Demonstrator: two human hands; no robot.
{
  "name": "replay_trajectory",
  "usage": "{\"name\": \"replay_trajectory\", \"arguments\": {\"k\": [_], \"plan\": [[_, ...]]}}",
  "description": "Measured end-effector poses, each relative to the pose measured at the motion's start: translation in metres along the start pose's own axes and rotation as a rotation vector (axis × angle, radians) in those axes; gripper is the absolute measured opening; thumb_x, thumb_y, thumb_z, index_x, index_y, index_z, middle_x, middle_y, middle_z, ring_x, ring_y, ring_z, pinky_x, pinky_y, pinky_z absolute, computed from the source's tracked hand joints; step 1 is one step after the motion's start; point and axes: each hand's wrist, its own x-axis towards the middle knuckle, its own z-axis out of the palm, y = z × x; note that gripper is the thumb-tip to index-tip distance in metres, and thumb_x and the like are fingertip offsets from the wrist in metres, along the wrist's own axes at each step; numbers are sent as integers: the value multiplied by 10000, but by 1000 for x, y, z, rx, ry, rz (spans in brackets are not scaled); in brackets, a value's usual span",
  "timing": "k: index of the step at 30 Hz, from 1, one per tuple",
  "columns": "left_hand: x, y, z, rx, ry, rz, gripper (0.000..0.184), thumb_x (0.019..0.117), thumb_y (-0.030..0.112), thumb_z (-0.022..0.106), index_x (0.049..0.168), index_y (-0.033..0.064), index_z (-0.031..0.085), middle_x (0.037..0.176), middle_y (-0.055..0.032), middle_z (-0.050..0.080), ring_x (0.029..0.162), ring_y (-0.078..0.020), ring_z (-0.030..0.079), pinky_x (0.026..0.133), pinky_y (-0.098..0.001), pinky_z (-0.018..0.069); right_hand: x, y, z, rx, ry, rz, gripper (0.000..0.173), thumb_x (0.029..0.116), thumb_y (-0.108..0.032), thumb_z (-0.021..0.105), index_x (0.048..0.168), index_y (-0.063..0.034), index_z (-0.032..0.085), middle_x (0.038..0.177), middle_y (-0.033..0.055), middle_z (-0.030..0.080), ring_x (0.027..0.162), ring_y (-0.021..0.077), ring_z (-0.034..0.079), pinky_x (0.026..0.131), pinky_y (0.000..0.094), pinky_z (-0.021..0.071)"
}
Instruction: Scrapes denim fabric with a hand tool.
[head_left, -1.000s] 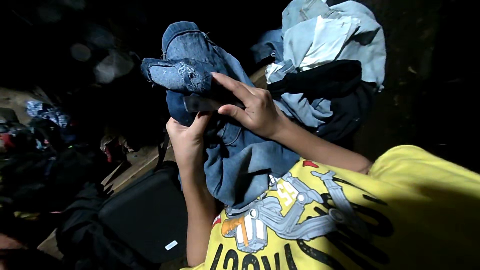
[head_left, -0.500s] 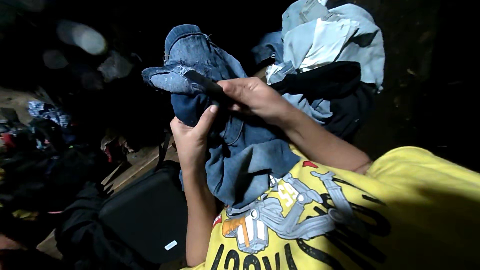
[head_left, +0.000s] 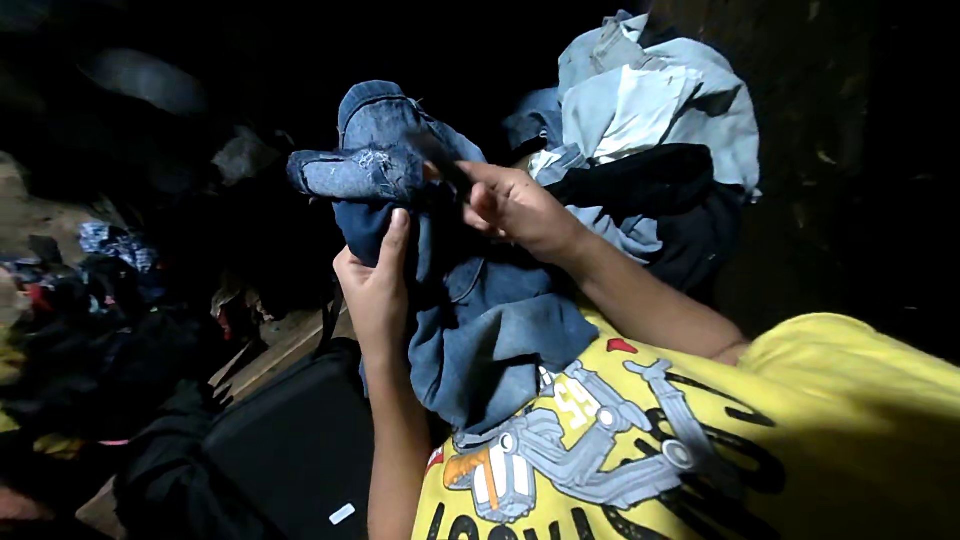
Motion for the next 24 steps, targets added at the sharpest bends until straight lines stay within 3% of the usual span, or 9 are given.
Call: {"name": "replay_trajectory", "arguments": {"k": [2,4,7,11,14,16,19,22,24], "plan": [[1,6,-1,70,1,7,47,1005,182,651,983,173,692,808,136,709,720,36,675,673,-175,585,10,2,0,-93,119,-24,669,873,-443,753,1315,33,594,646,-190,449,521,-105,361,484,94,328],[0,8,-5,213,-30,56,42,943,97,705,980,95,685,828,124,683,754,69,649,706,-150,564,20,5,0,-227,160,-41,557,803,-379,820,1165,15,665,674,-150,496,557,-93,408,519,106,373],[1,6,-14,366,-75,112,89,873,69,755,935,71,690,797,117,671,730,99,621,672,-120,532,33,6,7,-177,121,1,188,842,-116,783,978,-9,710,824,-21,715,738,-22,658,708,199,572],[6,17,-40,306,-229,25,251,884,125,739,1119,92,661,928,117,705,825,60,663,736,-160,575,27,6,15,-326,176,-183,161,931,-89,693,1034,35,702,921,35,720,862,-4,668,816,192,560],[11,39,-52,230,-268,-35,357,848,543,765,1072,270,709,900,198,707,761,74,645,653,-131,546,20,-13,14,-711,145,-473,175,938,-105,674,846,40,642,804,121,599,732,154,604,627,267,493],[16,46,-43,223,-216,-27,234,876,475,763,1007,291,704,853,202,691,741,78,641,644,-116,538,18,-19,16,-824,119,-552,117,900,-72,648,820,12,656,816,130,590,698,198,605,540,302,485],[14,35,-11,177,-87,-42,218,1004,157,625,1215,133,577,1034,113,662,927,45,650,838,-181,563,20,0,24,-689,198,-402,122,913,-45,674,950,71,674,904,160,673,806,196,673,673,326,554],[4,5,14,59,121,-83,327,1073,166,501,1377,60,443,1157,27,602,1029,9,620,926,-222,533,20,20,25,-268,306,41,268,972,-98,642,1188,60,650,1039,82,708,939,30,657,874,228,543],[3,-4,17,49,213,-107,205,1074,201,499,1251,98,492,1014,68,607,907,33,633,832,-194,554,23,14,23,-25,342,233,74,983,-91,635,1040,-44,635,767,-64,613,637,-56,537,606,134,470]]}}
